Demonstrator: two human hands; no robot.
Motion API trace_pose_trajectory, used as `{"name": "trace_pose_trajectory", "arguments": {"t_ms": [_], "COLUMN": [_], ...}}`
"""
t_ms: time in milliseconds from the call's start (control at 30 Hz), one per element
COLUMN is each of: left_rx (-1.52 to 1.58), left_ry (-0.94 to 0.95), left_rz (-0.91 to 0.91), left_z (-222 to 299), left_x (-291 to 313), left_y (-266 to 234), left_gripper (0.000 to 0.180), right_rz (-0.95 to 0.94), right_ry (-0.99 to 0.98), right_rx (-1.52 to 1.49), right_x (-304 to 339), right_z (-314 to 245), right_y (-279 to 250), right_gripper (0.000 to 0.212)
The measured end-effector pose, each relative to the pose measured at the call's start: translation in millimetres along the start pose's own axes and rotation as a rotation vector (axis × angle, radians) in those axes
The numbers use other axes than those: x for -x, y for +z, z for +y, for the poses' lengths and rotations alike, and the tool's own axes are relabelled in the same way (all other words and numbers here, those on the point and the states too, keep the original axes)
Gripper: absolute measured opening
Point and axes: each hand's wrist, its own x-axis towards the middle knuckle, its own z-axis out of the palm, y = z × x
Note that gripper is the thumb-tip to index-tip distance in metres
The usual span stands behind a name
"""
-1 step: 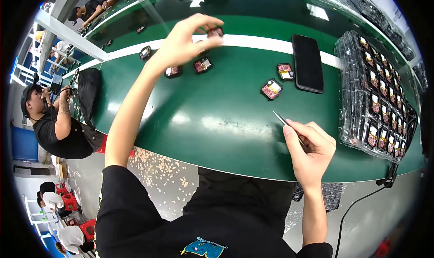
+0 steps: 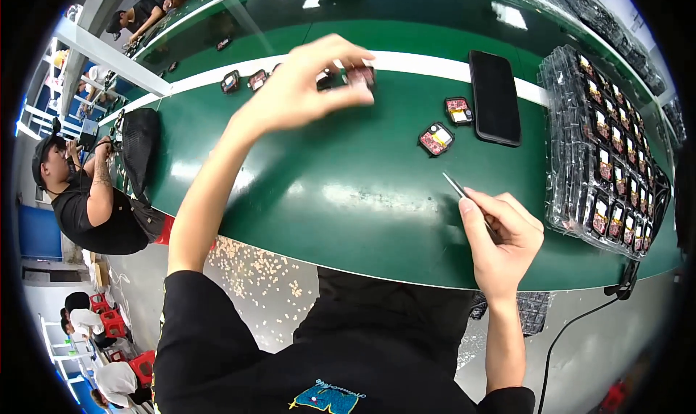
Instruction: Manipulating and assembling internal components of smartwatches using a fine probe or tweezers on a production line.
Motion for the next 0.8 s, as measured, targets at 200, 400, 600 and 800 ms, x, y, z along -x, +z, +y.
{"name": "trace_pose_trajectory", "arguments": {"t_ms": [200, 400, 600, 800], "left_rx": [0.151, 0.039, -0.005, 0.102], "left_ry": [0.138, 0.024, 0.062, 0.022], "left_rz": [-0.307, -0.097, -0.088, -0.098], "left_z": [67.6, 80.7, 69.9, 69.9], "left_x": [64.6, 76.8, 79.5, 75.3], "left_y": [56.4, 65.4, 72.8, 76.3], "left_gripper": [0.066, 0.074, 0.062, 0.063], "right_rz": [-0.035, -0.046, -0.085, -0.242], "right_ry": [-0.022, 0.010, 0.061, 0.066], "right_rx": [-0.013, 0.000, -0.014, -0.044], "right_x": [-2.4, -2.0, -2.2, -4.0], "right_z": [0.3, 2.8, 1.2, -1.2], "right_y": [3.7, 3.8, 4.5, 2.8], "right_gripper": [0.017, 0.019, 0.018, 0.016]}}
